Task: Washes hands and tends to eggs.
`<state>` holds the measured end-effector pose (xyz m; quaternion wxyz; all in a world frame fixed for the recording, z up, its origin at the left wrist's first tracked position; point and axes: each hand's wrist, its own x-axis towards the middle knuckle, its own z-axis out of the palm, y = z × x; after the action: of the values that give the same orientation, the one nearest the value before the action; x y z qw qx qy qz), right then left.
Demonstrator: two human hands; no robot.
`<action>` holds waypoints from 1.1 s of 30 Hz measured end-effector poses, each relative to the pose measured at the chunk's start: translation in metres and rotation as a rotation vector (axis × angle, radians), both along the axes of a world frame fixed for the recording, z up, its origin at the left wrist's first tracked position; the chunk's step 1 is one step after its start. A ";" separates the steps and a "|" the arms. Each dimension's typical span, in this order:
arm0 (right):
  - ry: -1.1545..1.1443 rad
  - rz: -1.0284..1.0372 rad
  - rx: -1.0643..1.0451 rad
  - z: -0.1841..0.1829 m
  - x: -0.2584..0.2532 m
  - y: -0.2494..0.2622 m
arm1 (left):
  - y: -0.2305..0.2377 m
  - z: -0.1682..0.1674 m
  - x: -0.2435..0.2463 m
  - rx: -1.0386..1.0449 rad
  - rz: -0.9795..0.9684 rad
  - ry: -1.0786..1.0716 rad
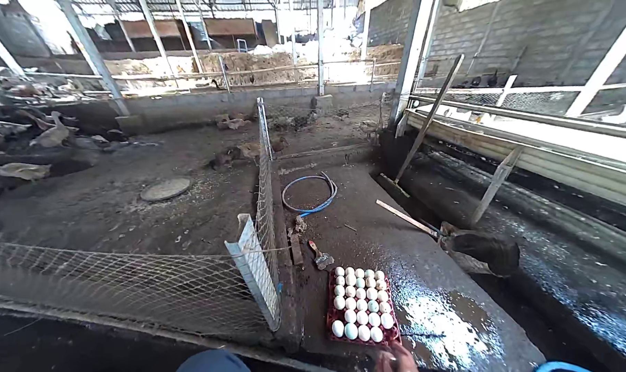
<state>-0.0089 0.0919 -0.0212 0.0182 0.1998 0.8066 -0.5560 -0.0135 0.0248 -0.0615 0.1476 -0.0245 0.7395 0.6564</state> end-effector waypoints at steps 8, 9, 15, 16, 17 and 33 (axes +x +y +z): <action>0.078 -0.106 -0.172 0.002 0.007 -0.013 | -0.003 0.010 0.005 -0.017 0.049 0.074; 0.094 -0.085 -0.164 0.003 0.007 -0.014 | -0.007 0.010 0.007 0.017 0.049 0.072; 0.003 -0.107 -0.177 0.003 0.000 -0.007 | -0.013 0.016 0.003 0.029 -0.003 -0.030; 0.040 -0.097 -0.174 -0.001 0.003 -0.009 | -0.014 0.012 0.003 0.043 -0.003 -0.046; 0.040 -0.102 -0.183 -0.004 0.000 -0.006 | -0.015 0.011 0.004 0.049 -0.011 -0.087; -0.043 -0.243 -0.280 0.008 -0.005 -0.001 | -0.012 0.034 -0.003 0.184 -0.013 -0.211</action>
<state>-0.0135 0.0906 -0.0133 -0.0041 0.3033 0.6908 -0.6564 -0.0166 0.0125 -0.0278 0.2305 -0.0748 0.6568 0.7141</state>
